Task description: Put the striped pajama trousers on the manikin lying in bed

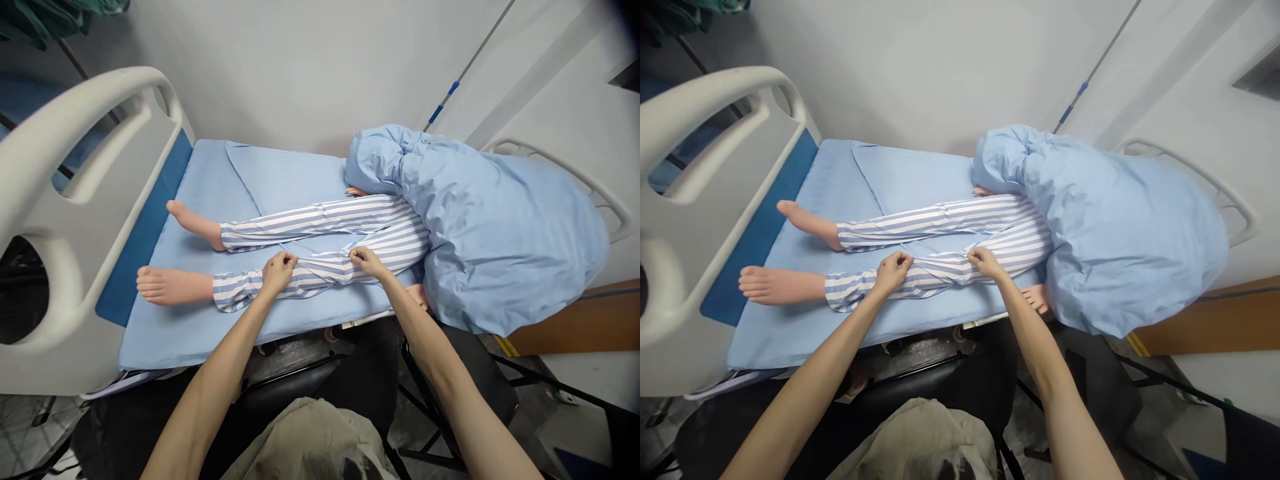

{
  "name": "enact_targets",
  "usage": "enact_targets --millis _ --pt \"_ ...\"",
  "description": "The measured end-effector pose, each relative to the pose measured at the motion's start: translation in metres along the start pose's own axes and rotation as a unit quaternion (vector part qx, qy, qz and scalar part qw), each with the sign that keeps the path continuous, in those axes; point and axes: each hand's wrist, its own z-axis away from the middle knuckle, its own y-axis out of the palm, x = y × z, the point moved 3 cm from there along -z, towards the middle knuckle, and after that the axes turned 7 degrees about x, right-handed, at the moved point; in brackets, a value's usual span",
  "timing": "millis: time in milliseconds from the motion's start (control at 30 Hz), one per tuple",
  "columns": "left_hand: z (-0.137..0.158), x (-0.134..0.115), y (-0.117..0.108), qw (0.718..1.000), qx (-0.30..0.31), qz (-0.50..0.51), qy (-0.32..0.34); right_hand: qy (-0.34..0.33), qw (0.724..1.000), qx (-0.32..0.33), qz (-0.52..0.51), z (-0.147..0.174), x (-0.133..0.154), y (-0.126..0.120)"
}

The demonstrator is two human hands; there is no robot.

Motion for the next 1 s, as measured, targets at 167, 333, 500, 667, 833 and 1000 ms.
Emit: enact_targets --millis 167,333,500,667,833,1000 --pt "-0.005 0.001 -0.007 0.993 0.004 0.117 -0.014 0.011 0.999 -0.001 -0.039 -0.004 0.007 -0.002" --pt "-0.005 -0.002 -0.014 0.981 -0.004 0.192 -0.003 0.002 1.0 0.022 -0.014 0.001 0.018 -0.006" --pt "-0.01 0.007 -0.013 0.967 -0.034 0.25 -0.011 0.007 0.999 0.038 -0.013 0.011 0.019 -0.02" --pt "-0.009 0.014 -0.011 0.959 -0.03 0.282 -0.004 0.009 0.999 0.02 -0.037 0.009 0.012 -0.019" --pt "-0.002 0.021 -0.016 0.956 -0.015 0.292 -0.003 0.01 0.996 -0.005 -0.084 0.003 0.01 -0.015" --pt "0.0 0.03 -0.023 0.959 -0.004 0.285 0.001 0.013 0.99 0.008 -0.14 0.004 0.009 -0.019"
